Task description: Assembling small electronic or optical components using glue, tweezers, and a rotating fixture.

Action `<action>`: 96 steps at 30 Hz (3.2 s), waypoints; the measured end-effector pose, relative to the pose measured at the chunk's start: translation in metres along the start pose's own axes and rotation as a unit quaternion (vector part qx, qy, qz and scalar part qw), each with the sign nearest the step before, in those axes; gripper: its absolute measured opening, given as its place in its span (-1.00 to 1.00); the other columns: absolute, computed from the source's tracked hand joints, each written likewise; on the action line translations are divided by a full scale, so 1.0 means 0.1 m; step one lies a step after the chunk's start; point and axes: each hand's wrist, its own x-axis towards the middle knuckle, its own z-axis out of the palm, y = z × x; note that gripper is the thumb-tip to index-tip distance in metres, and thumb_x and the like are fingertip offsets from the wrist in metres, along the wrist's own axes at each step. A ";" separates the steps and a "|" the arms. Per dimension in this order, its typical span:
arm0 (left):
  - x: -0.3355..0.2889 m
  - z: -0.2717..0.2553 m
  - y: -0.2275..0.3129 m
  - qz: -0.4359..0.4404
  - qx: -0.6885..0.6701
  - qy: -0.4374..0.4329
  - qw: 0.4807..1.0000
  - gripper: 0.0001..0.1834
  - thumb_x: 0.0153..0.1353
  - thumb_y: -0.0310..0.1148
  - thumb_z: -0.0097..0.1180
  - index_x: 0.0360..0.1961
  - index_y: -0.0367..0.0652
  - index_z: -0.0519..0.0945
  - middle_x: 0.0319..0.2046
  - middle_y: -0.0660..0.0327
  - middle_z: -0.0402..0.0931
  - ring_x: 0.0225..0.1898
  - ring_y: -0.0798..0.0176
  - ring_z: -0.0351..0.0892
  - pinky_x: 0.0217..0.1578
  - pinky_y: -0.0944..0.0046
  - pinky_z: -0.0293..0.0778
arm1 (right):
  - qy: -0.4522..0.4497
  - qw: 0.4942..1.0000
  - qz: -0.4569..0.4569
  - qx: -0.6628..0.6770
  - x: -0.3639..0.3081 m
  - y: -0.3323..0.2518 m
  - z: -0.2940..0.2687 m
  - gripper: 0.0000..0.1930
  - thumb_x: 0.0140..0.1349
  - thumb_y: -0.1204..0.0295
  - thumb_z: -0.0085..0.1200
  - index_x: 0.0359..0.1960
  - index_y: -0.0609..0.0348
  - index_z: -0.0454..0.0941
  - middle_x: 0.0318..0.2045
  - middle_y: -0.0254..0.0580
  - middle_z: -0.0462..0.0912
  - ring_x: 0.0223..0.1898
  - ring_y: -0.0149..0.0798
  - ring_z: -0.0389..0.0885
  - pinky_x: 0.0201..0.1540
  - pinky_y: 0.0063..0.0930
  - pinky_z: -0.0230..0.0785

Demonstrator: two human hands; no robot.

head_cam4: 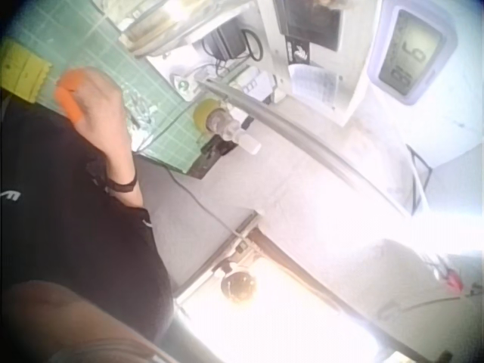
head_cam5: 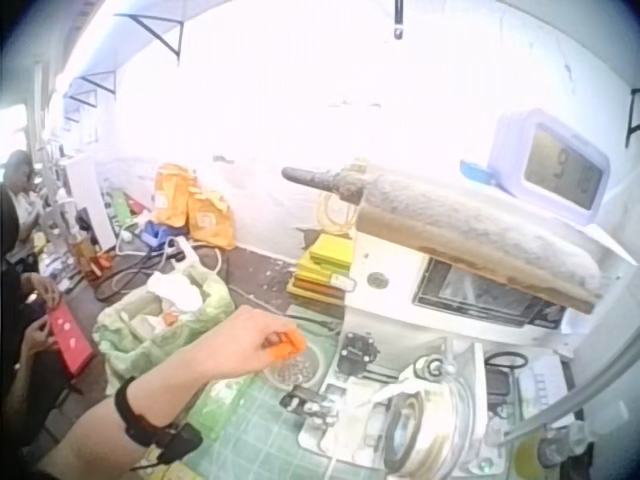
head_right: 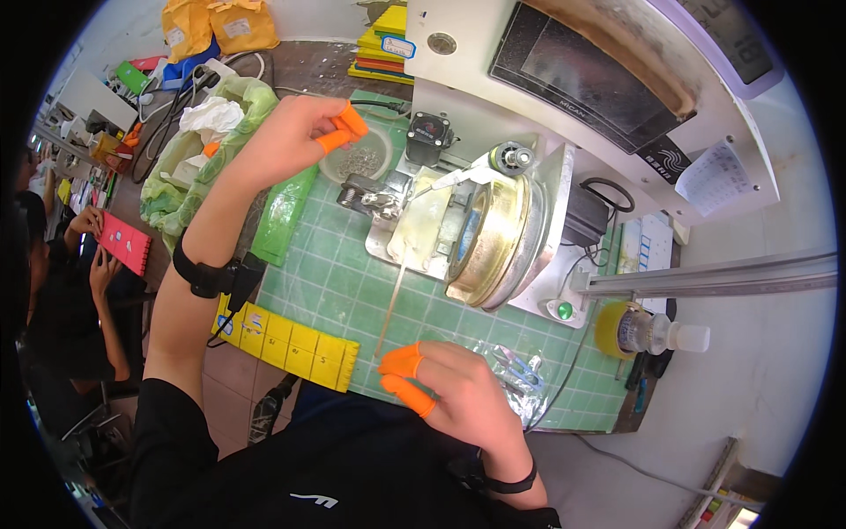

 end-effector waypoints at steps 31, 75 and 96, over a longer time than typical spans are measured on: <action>-1.31 0.26 1.31 0.148 -0.034 0.068 0.986 -0.85 -0.03 -0.47 0.50 -0.39 -0.18 0.77 -0.20 0.11 0.78 -0.18 0.08 0.76 -0.05 0.08 0.60 | 0.108 0.982 0.010 0.157 0.14 -0.12 -0.04 -0.71 0.17 0.53 0.41 -0.06 0.16 0.71 -0.28 -0.20 0.73 -0.36 -0.27 0.68 -0.27 -0.40 0.53; -0.53 0.23 0.93 0.155 0.027 0.079 0.984 -0.79 0.12 -0.72 0.26 -0.20 -0.35 0.62 -0.17 0.04 0.66 -0.18 0.02 0.67 -0.16 0.22 0.56 | 0.263 0.907 0.029 0.327 0.78 0.10 0.48 -0.49 0.60 0.20 -0.14 0.43 0.22 0.20 -0.08 -0.23 0.43 -0.34 -0.50 0.36 -0.17 -0.57 0.26; -0.37 0.16 0.84 0.192 0.063 0.037 0.979 -0.78 0.00 -0.65 0.26 -0.28 -0.30 0.58 -0.34 0.03 0.52 -0.35 -0.13 0.55 -0.38 0.13 0.45 | 0.434 0.843 -0.040 0.317 1.30 0.34 0.62 -0.91 0.59 0.46 -0.07 0.03 0.12 0.37 -0.19 -0.44 0.36 -0.21 -0.56 0.28 -0.13 -0.62 0.19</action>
